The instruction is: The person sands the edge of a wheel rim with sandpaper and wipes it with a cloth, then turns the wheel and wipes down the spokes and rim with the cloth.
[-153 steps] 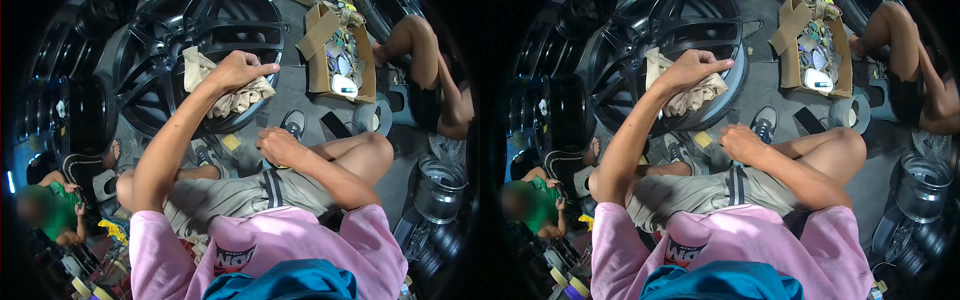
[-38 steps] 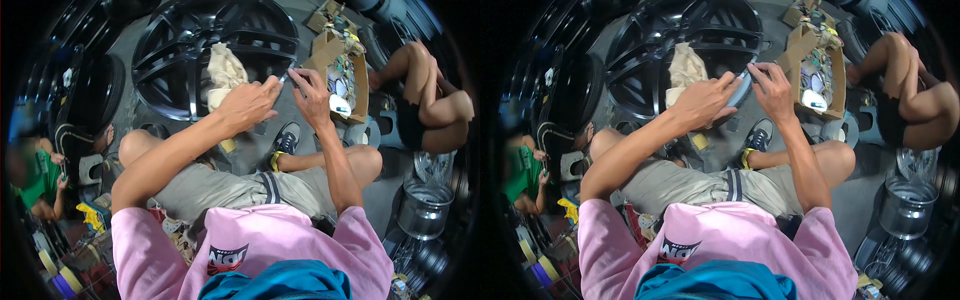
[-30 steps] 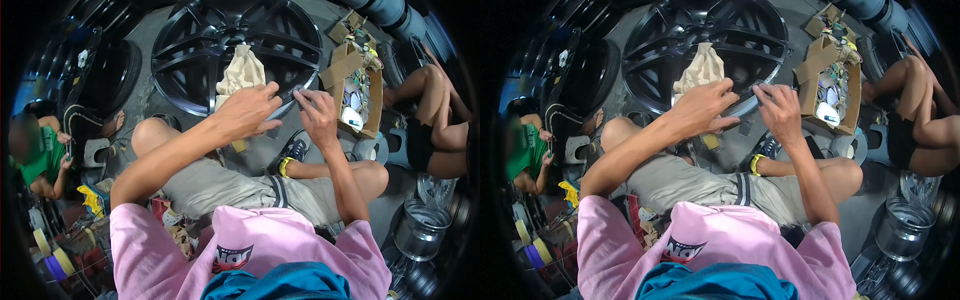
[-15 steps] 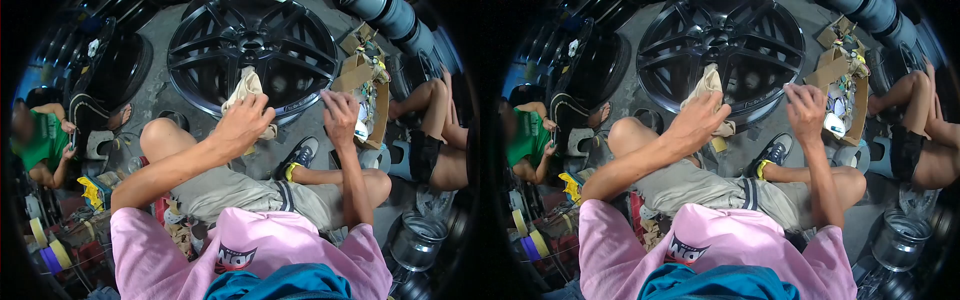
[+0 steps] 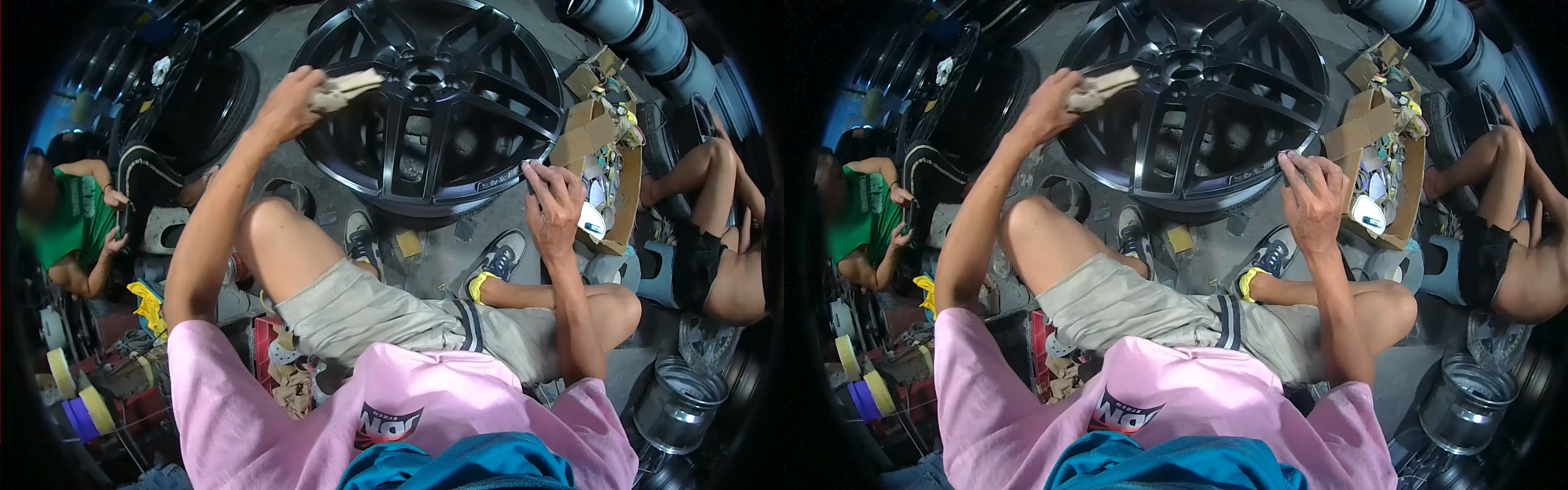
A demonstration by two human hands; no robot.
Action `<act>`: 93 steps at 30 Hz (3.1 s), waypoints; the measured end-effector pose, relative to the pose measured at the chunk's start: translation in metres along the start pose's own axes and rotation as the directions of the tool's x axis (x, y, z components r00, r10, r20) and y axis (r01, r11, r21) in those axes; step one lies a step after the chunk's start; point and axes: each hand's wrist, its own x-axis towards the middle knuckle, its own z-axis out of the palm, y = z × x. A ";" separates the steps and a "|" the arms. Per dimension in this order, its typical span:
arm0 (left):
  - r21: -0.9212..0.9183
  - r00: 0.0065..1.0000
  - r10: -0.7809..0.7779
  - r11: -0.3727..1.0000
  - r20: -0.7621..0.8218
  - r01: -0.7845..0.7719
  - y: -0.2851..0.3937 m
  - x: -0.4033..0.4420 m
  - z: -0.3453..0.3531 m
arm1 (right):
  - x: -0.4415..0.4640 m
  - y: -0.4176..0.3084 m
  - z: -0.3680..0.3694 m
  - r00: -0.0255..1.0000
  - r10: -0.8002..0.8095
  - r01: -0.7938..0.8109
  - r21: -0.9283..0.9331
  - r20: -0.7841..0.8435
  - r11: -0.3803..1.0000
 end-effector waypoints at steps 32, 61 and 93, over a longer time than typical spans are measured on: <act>-0.072 0.918 -0.229 0.961 0.323 0.266 0.035 0.076 0.016 | 0.003 0.012 0.002 0.998 -0.033 0.031 -0.041 -0.044 0.999; -0.079 0.911 -0.252 0.953 0.328 0.292 0.041 0.073 0.014 | 0.020 0.031 -0.006 0.999 -0.021 0.013 -0.164 -0.050 0.986; -0.075 0.915 -0.240 0.958 0.324 0.278 0.031 0.073 0.017 | 0.013 0.030 0.000 0.997 -0.043 0.039 -0.069 -0.057 0.997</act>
